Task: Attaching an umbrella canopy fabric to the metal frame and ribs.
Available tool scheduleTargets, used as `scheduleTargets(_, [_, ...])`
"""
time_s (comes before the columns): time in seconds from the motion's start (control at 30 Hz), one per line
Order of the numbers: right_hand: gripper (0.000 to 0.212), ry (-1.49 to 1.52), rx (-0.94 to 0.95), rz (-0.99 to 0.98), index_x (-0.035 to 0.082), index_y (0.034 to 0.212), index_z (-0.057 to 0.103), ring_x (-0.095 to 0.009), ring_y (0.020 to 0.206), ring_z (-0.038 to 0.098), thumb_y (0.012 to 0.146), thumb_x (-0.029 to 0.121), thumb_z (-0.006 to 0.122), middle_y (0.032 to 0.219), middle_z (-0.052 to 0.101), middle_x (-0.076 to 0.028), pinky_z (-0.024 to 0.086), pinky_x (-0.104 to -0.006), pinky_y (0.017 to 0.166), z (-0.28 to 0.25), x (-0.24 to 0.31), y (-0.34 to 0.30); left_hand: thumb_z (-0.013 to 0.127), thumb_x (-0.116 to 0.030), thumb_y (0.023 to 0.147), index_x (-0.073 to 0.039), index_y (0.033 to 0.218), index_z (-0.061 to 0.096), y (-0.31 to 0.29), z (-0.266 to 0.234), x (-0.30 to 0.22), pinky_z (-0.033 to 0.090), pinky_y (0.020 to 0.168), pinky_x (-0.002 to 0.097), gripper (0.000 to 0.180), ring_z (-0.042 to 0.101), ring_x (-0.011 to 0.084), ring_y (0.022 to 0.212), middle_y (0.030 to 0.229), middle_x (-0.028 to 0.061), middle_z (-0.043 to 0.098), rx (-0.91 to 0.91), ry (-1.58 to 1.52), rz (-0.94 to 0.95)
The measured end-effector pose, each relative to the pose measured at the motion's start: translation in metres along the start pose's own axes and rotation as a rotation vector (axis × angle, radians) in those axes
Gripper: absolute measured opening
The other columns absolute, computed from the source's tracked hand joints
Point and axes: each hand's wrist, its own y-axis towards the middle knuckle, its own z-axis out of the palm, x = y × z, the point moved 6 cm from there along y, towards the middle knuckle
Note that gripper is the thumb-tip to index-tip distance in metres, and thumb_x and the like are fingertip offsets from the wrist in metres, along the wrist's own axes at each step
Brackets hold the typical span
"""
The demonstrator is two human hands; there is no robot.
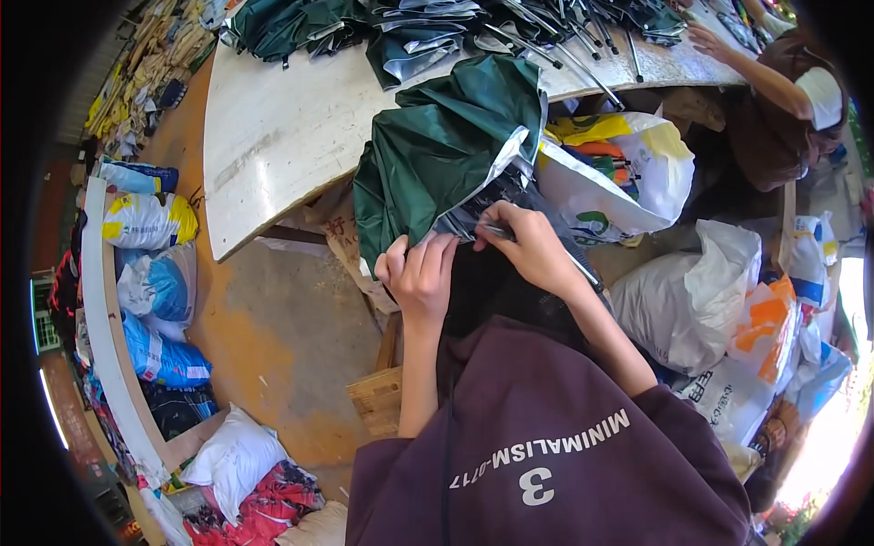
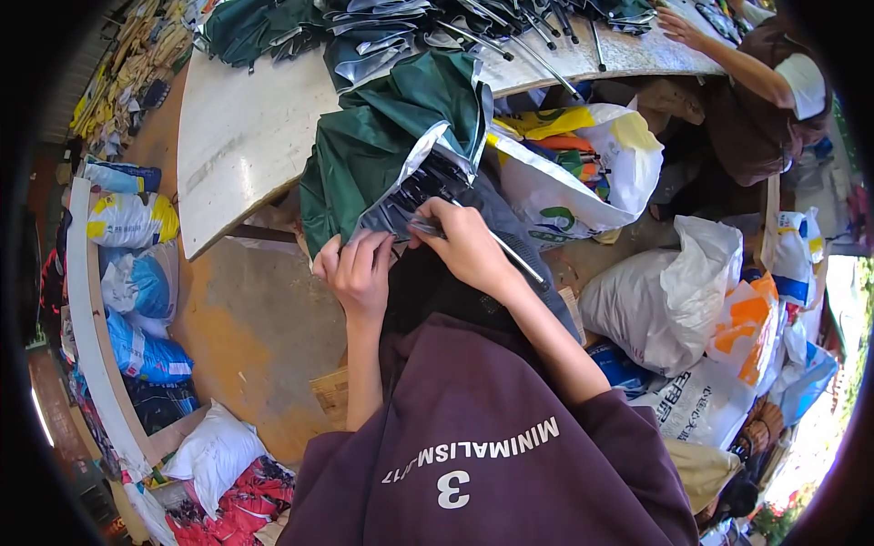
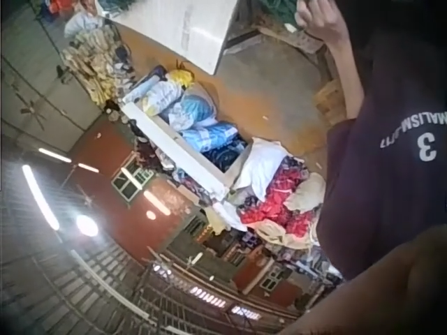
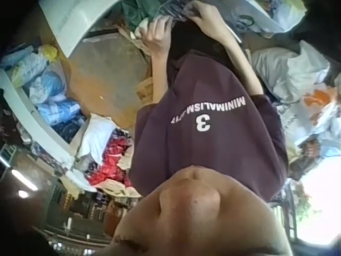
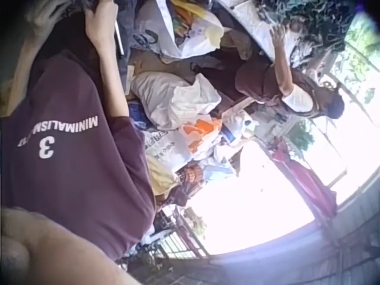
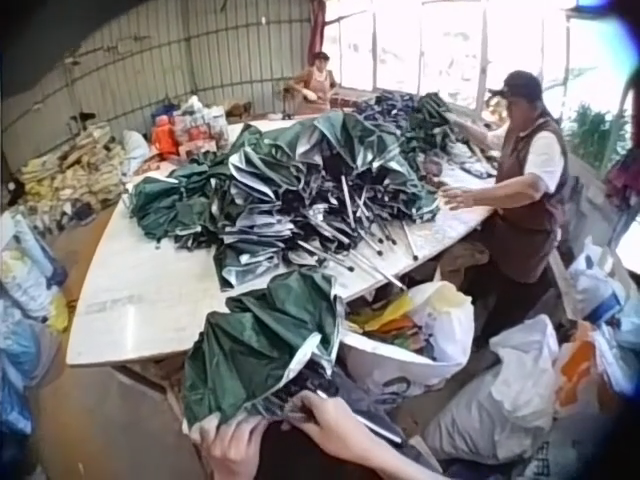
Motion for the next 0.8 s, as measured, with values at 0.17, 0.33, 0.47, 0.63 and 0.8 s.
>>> scheduleTargets(0.17, [0.015,0.012,-0.018,-0.062,-0.002,0.099,0.063,-0.020,0.083,0.063,0.093,0.011,0.066,0.095,0.070,-0.011,0.049,-0.0321,0.078,-0.001,0.006,-0.009,0.080,-0.019,0.079,-0.018,0.093,0.073,0.002,-0.002,-0.002,0.035,0.091,0.0321,0.016,0.056,0.0164,0.095,0.093,-0.0075,0.070,0.002,-0.012,-0.008])
scheduleTargets(0.33, [0.015,0.091,0.035,-0.092,-0.003,0.099,0.063,-0.019,0.089,0.062,0.094,0.011,0.065,0.100,0.069,-0.011,0.049,-0.0315,0.082,0.004,-0.001,0.000,0.081,-0.018,0.079,-0.018,0.093,0.073,0.002,0.000,-0.001,0.035,0.090,0.0320,0.016,0.056,0.0163,0.095,0.093,-0.0078,0.070,-0.002,-0.019,-0.011])
scheduleTargets(0.47, [0.017,0.135,0.112,-0.070,-0.004,0.100,0.064,-0.019,0.089,0.061,0.093,0.011,0.066,0.101,0.069,-0.011,0.049,-0.0306,0.083,0.006,-0.004,0.007,0.081,-0.017,0.078,-0.018,0.092,0.073,0.003,-0.001,-0.001,0.035,0.090,0.0318,0.016,0.056,0.0162,0.095,0.093,-0.0078,0.070,0.003,-0.008,-0.013])
scheduleTargets(0.63, [0.018,0.162,0.166,-0.047,-0.005,0.101,0.064,-0.017,0.087,0.061,0.092,0.010,0.067,0.100,0.070,-0.010,0.050,-0.0292,0.082,0.009,-0.006,0.010,0.081,-0.017,0.078,-0.018,0.092,0.073,0.002,0.000,0.001,0.035,0.089,0.0314,0.016,0.056,0.0160,0.095,0.094,-0.0078,0.071,0.005,-0.002,-0.010])
scheduleTargets(0.8, [0.017,0.177,0.182,-0.038,-0.005,0.100,0.065,-0.016,0.085,0.061,0.091,0.009,0.068,0.099,0.070,-0.010,0.050,-0.0280,0.080,0.008,-0.007,0.012,0.082,-0.017,0.078,-0.018,0.092,0.074,0.003,-0.001,0.002,0.035,0.089,0.0311,0.016,0.057,0.0158,0.095,0.094,-0.0079,0.071,0.006,-0.005,-0.007])
